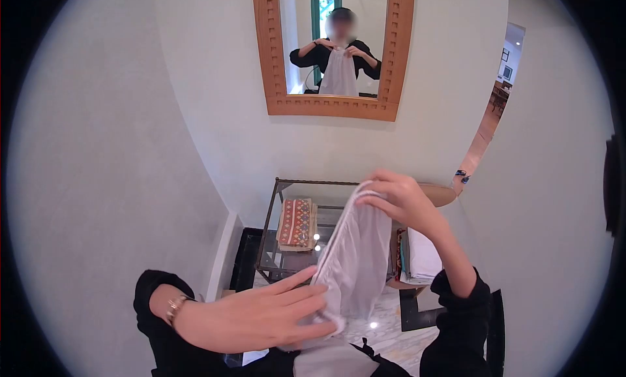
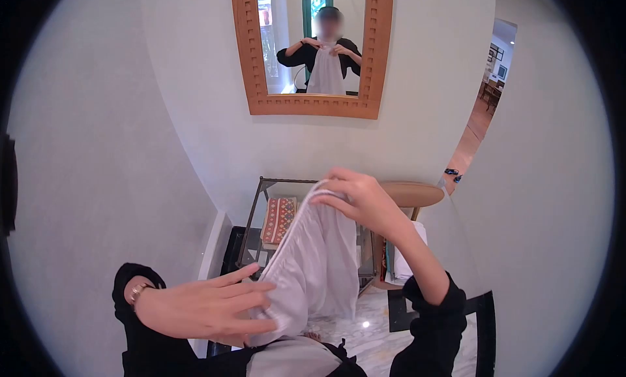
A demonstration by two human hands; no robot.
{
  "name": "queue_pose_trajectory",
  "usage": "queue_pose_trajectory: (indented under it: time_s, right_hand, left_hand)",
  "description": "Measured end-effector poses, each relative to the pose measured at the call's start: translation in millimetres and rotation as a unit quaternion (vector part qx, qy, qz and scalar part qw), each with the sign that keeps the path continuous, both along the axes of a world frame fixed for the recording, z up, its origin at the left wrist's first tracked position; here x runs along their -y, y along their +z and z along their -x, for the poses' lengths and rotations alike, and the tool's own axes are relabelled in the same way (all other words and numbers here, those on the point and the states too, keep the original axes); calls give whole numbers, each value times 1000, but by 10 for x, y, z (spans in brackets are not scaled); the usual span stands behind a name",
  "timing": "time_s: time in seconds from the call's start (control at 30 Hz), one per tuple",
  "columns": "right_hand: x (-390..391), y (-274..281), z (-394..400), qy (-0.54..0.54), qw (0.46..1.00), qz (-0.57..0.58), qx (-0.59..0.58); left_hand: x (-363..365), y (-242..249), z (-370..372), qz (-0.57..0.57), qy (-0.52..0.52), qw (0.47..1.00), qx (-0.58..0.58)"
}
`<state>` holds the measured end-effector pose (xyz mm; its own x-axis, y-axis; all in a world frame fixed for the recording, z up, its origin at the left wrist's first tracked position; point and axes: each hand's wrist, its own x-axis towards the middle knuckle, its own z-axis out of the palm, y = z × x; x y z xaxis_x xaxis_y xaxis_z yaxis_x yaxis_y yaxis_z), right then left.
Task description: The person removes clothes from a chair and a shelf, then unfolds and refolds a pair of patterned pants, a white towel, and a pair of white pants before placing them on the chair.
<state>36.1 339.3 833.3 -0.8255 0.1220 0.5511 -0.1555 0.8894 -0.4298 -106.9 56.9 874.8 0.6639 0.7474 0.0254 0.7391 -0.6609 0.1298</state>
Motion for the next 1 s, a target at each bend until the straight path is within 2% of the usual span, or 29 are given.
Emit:
queue_pose_trajectory:
  time_s: [0.1,0.2,0.3,0.37,0.4,0.47,0.57,0.6,0.7,0.8,0.9,1.0]
  right_hand:
    - [30,-40,249,9,1000,-9,-28]
    - [137,-30,403,26,999,-21,-32]
    - [272,-29,419,48,998,-44,-7]
    - [372,-22,375,79,996,-43,17]
    - [408,1,344,107,993,-20,50]
    - [456,48,257,161,980,28,116]
    - [433,40,154,239,930,134,246]
    - [395,-28,147,282,914,155,248]
    - [347,-87,65,316,874,257,266]
    - [388,-55,-8,314,900,172,248]
    - [575,52,56,238,949,44,202]
    - [617,-108,100,173,968,28,180]
  left_hand:
    - [-157,-166,-169,-103,10,990,-98]
    - [-228,-276,-245,-102,50,988,-109]
    - [-234,-213,-199,-94,118,986,-66]
    - [-253,-202,-112,-33,156,985,-66]
    - [-269,-211,-55,-2,175,982,-65]
    - [-309,-281,78,-47,169,984,-32]
    - [-392,-311,203,-51,143,988,-16]
    - [-408,-305,220,-42,132,990,-16]
    - [-394,-292,202,-46,128,991,5]
    - [-412,-314,214,-113,133,984,16]
    - [-423,-330,274,-111,178,976,-62]
    - [-447,-296,390,-155,146,977,-9]
